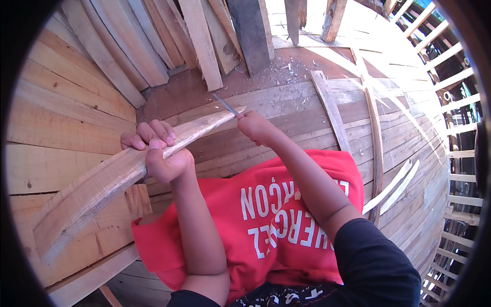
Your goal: The person is sitting on the floor of a wooden structure, carving a long, thin piece of wood with a knife. They hold the wood in their left hand and use the knife in their right hand to shave off thin strips, gradually shaping the wood into a tapered point.
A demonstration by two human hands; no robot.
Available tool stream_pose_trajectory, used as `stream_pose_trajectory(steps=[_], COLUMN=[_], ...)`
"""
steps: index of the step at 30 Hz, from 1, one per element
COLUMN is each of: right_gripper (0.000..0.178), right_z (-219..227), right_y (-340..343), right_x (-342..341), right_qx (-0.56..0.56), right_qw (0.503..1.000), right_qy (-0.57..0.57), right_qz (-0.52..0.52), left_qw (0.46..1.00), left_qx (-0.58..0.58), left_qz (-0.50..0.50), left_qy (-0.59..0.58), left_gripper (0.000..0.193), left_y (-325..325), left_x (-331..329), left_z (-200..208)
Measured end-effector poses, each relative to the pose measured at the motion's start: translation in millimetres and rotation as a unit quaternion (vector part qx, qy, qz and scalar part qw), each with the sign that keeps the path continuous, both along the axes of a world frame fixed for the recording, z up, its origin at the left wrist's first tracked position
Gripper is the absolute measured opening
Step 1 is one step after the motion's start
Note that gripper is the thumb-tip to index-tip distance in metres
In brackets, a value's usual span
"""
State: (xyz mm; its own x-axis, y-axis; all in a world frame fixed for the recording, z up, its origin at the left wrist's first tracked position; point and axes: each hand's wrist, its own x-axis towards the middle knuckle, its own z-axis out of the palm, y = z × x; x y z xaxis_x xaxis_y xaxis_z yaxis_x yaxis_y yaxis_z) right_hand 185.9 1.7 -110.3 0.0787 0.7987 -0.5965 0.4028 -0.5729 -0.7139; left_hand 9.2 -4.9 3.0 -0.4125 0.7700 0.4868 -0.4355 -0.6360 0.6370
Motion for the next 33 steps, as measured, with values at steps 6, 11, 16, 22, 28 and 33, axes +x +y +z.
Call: stream_pose_trajectory(steps=[6,11,16,22,28,33], right_gripper=[0.043,0.044,0.042,0.041,0.042,0.040], right_z=[35,15,-1,22,-21,1], right_y=[-13,-3,-6,-16,-4,-10], right_x=[-20,-9,-15,-33,-4,-26], right_qx=[0.017,0.056,0.115,0.116,0.092,0.102], right_qw=[1.000,0.996,0.988,0.990,0.985,0.989], right_qy=[0.012,-0.058,-0.106,-0.070,-0.142,-0.104], right_qz=[0.009,-0.023,0.013,0.030,-0.022,0.003], left_qw=[1.000,1.000,1.000,1.000,1.000,0.988], left_qx=[0.002,0.007,0.002,0.003,-0.001,-0.083], left_qz=[0.008,-0.019,-0.007,-0.006,0.001,0.089], left_qy=[-0.004,0.000,-0.008,0.001,-0.030,-0.089], left_gripper=[0.023,0.023,0.022,0.021,0.022,0.027], left_y=[2,-1,0,0,9,5], left_x=[-8,-1,-2,-6,-4,0], left_z=[-5,-1,-2,-4,-2,1])
